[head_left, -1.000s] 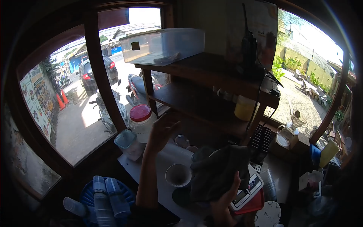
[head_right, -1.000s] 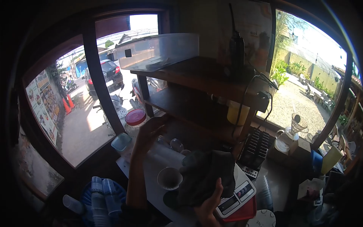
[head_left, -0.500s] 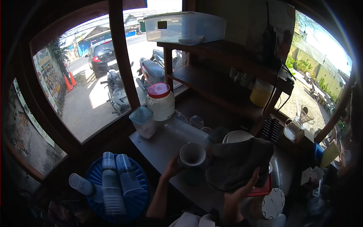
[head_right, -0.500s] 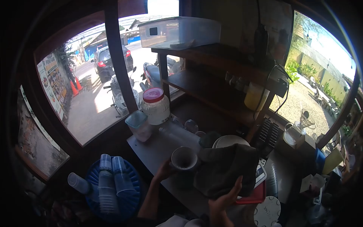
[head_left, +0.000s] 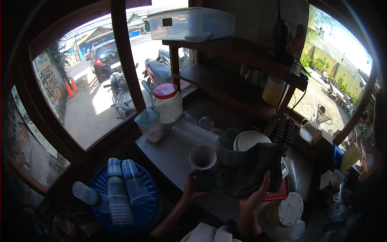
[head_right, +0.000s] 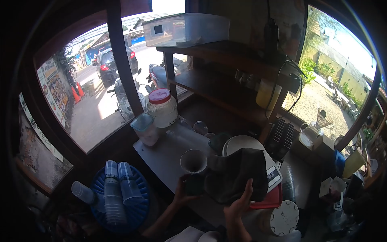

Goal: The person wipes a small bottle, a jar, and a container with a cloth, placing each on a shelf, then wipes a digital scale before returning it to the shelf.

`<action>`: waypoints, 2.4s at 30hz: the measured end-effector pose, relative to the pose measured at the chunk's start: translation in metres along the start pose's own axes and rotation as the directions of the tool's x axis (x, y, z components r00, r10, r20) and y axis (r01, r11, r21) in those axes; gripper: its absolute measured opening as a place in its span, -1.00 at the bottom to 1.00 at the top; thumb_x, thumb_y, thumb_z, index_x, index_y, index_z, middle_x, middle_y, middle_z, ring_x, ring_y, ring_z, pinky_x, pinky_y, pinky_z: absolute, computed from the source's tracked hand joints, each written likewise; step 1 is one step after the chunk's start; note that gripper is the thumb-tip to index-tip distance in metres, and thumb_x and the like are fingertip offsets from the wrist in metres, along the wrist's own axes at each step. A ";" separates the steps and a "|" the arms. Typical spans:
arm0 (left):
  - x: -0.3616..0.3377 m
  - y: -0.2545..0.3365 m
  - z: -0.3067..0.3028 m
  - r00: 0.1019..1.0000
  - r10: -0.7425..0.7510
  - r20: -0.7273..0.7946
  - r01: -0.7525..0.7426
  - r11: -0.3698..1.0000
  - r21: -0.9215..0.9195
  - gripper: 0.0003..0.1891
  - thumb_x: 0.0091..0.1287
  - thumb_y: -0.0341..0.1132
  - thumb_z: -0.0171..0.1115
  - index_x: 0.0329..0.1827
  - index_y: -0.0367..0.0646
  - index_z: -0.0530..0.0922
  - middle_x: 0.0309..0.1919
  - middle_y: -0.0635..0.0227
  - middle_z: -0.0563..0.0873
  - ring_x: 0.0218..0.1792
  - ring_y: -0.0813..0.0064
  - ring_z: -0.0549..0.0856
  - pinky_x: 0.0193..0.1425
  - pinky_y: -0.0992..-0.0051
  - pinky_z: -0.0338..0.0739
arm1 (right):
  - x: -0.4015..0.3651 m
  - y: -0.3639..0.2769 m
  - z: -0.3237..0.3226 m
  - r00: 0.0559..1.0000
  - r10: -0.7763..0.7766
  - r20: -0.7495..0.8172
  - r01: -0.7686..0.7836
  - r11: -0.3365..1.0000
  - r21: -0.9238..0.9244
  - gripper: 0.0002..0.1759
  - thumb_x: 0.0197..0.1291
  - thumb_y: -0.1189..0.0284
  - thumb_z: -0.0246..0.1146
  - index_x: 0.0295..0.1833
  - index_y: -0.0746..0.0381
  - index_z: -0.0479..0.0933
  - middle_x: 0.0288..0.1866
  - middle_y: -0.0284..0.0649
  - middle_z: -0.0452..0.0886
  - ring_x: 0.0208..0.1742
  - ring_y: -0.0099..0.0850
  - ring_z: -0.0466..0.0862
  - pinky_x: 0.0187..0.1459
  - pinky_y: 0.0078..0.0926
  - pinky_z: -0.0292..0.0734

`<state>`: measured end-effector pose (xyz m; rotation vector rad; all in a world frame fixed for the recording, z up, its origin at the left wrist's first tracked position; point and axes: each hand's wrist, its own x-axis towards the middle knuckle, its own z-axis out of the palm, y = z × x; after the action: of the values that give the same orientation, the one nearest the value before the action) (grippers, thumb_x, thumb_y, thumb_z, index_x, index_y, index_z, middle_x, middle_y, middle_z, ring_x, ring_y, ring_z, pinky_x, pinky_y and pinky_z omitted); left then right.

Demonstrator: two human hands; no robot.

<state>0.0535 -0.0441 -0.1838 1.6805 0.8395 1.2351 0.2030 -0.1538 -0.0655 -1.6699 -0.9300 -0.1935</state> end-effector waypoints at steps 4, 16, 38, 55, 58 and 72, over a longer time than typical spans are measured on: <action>-0.003 0.000 -0.001 0.997 -0.063 0.044 0.058 0.991 0.117 -0.15 -0.25 -0.21 0.61 0.15 -0.24 0.34 -0.05 0.16 0.61 0.02 0.33 0.60 0.14 0.39 0.45 | 0.001 -0.002 0.006 0.983 0.161 0.088 -0.180 0.933 0.310 -0.51 0.36 0.29 -0.07 0.35 0.22 0.20 0.29 -0.17 0.27 0.34 -0.29 0.27 0.31 -0.35 0.20; 0.034 0.120 -0.024 0.992 -0.054 0.118 0.125 0.649 -0.750 -0.07 0.06 -0.05 0.35 0.42 -0.20 0.01 0.22 0.17 0.36 0.17 0.36 0.47 0.25 0.41 0.35 | 0.003 -0.026 0.026 0.998 0.038 0.056 -0.067 0.685 0.726 -0.40 0.28 0.24 -0.01 0.40 0.18 0.10 0.39 -0.04 0.14 0.38 -0.12 0.21 0.30 -0.18 0.20; 0.075 0.142 -0.011 0.884 0.126 0.450 0.187 0.788 -0.586 -0.04 -0.08 -0.13 0.43 0.38 -0.17 0.06 0.13 0.19 0.33 0.25 0.33 0.31 0.32 0.38 0.16 | 0.080 -0.063 0.029 0.703 0.283 0.652 -0.703 0.411 0.580 -0.44 0.39 0.17 -0.08 0.31 0.37 0.23 0.30 -0.12 0.32 0.28 -0.40 0.36 0.28 -0.49 0.20; 0.083 0.138 -0.007 0.967 -0.076 0.244 0.200 0.819 -0.538 -0.22 -0.02 -0.40 0.41 0.24 -0.18 0.12 -0.01 0.22 0.48 0.07 0.40 0.48 0.16 0.48 0.36 | 0.056 -0.042 0.055 0.981 -0.147 -0.126 0.180 0.454 0.873 -0.74 0.28 0.33 0.09 -0.23 0.35 0.48 -0.33 -0.22 0.58 -0.16 -0.41 0.58 -0.03 -0.54 0.38; 0.087 0.127 -0.012 0.970 -0.139 0.201 0.238 0.718 -0.654 -0.29 0.01 -0.34 0.39 0.21 -0.20 0.19 -0.01 0.23 0.49 0.05 0.41 0.50 0.14 0.49 0.37 | 0.068 -0.049 0.057 0.971 0.058 -0.233 0.195 0.376 0.906 -0.64 0.45 0.23 -0.21 -0.12 0.31 0.34 -0.25 -0.21 0.39 -0.10 -0.43 0.46 0.12 -0.52 0.28; 0.077 0.067 -0.021 0.998 -0.064 -0.011 0.018 0.431 -0.902 -0.30 0.30 0.12 -0.10 0.28 -0.32 0.26 0.15 0.09 0.48 0.14 0.24 0.52 0.25 0.30 0.39 | 0.044 -0.080 0.081 0.862 -0.403 0.308 0.122 0.754 0.646 0.12 -0.29 0.35 0.53 0.40 0.28 0.03 0.34 0.07 0.19 0.35 -0.05 0.28 0.27 -0.19 0.28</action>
<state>0.0571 0.0022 -0.0904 0.7070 0.1017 1.3271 0.1524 -0.0595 -0.0067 -0.9679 -1.3996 0.2860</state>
